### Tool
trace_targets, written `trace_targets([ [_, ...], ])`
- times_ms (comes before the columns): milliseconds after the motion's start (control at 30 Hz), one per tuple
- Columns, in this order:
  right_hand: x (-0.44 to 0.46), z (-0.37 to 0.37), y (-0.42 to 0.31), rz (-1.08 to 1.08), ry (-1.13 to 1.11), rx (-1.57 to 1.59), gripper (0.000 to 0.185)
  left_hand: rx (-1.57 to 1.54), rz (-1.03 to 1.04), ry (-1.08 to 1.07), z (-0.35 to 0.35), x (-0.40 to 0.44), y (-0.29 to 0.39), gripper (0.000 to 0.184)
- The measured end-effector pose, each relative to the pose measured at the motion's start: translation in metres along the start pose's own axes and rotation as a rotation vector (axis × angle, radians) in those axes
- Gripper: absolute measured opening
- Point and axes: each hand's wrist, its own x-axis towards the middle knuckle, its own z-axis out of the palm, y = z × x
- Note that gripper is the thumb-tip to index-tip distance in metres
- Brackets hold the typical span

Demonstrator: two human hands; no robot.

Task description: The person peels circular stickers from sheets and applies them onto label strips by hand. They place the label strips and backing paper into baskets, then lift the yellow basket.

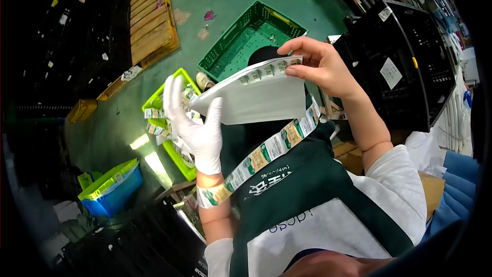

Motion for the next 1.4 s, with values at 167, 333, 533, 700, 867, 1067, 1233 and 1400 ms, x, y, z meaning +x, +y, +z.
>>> trace_targets([
  [167, 0.009, 0.017, 0.005, -0.008, 0.031, 0.045, 0.015, -0.07, -0.081, -0.291, 0.007, 0.001, 0.006, 0.026],
  [333, 0.007, 0.002, 0.013, -0.061, 0.027, -0.033, 0.015, -0.372, -0.411, -0.358, 0.009, -0.007, 0.007, 0.006],
  [533, 0.0, 0.008, 0.021, -0.317, 0.08, -0.159, 0.015, -0.43, -0.501, -0.472, 0.002, -0.014, -0.004, 0.016],
  [700, 0.008, 0.006, 0.029, -0.304, 0.043, -0.143, 0.017, -0.527, -0.547, -0.374, 0.002, -0.009, 0.018, 0.007],
  [867, 0.011, 0.003, 0.021, -0.465, 0.001, -0.29, 0.015, -0.414, -0.561, -0.429, -0.007, -0.011, 0.0, 0.011],
  [1067, 0.027, -0.005, -0.002, -0.38, -0.27, -0.351, 0.021, -0.195, -0.393, -0.397, -0.03, 0.01, -0.01, 0.009],
  [1233, 0.029, -0.004, -0.007, -0.504, -0.221, -0.297, 0.011, -0.124, -0.369, -0.384, -0.039, 0.017, -0.002, 0.005],
  [1400, 0.035, -0.001, 0.011, -0.617, -0.203, -0.167, 0.014, -0.213, -0.467, -0.308, -0.041, 0.012, 0.001, 0.006],
])
